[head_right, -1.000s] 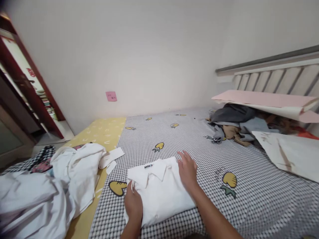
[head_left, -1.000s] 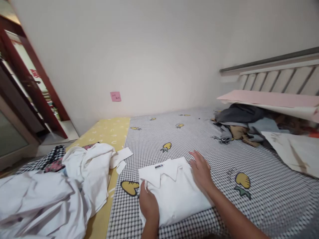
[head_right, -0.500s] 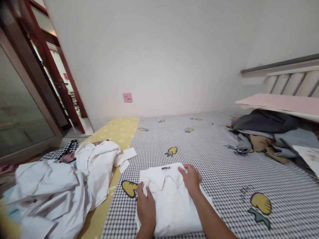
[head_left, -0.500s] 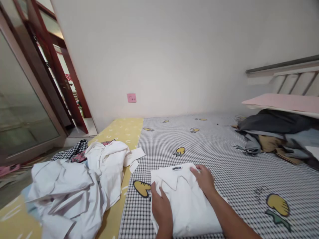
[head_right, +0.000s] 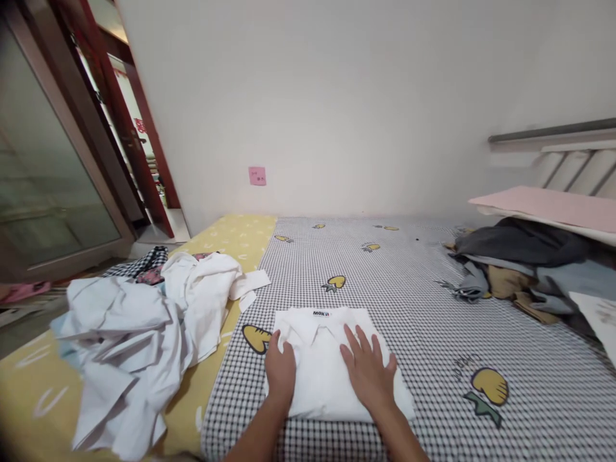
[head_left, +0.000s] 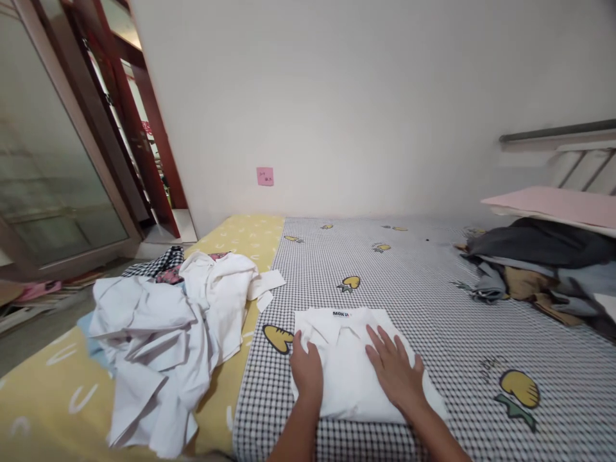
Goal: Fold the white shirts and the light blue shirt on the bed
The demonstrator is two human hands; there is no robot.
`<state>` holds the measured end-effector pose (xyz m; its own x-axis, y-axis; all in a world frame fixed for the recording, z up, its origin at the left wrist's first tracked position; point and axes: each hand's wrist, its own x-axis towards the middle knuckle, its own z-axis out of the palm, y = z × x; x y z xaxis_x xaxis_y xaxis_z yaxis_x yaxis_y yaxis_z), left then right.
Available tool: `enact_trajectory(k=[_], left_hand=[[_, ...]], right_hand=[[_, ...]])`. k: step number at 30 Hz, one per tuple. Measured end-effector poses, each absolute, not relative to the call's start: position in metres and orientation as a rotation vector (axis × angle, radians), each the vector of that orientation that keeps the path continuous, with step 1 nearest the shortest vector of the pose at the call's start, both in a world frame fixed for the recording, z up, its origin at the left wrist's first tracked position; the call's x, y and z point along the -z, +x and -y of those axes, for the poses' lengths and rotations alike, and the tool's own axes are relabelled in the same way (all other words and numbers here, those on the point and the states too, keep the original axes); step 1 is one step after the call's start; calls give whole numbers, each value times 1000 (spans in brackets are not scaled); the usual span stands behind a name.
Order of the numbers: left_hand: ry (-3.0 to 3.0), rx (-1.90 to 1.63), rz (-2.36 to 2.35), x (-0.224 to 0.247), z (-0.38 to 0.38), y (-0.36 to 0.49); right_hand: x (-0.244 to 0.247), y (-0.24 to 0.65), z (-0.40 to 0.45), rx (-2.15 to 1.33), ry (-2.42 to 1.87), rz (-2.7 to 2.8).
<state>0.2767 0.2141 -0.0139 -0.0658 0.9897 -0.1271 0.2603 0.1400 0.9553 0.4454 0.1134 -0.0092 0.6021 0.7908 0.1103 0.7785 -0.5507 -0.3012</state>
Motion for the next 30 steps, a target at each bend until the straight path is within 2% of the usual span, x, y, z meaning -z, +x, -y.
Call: enact_trajectory(k=[8,12,16,18,21,24,26,30], left_hand=[[1161,-769,-1059,3,-230,210],[1210,-862,-1199,-7,-225,215],[1349,-1096,-1454,-37,-214,232],[1567,-1193,-1470,-58,-206,243],[2350,-1146,-1211,-72,-193,260],[2938,-709,-819,-46,-187,268],[2943,-457,-905,-15,-188,266],[2858,-443,-1154,32,-194,257]], right_hand=[[23,447,-121,-148,-2627,1368],[27,448,-120,-131,-2602,1355],[32,449,-122,-120,-2579,1348],[32,449,-123,-86,-2572,1351],[31,448,-122,-51,-2565,1358],[28,448,-120,-43,-2533,1360],[25,450,-118,-44,-2474,1368],[7,448,-115,-82,-2356,1255]])
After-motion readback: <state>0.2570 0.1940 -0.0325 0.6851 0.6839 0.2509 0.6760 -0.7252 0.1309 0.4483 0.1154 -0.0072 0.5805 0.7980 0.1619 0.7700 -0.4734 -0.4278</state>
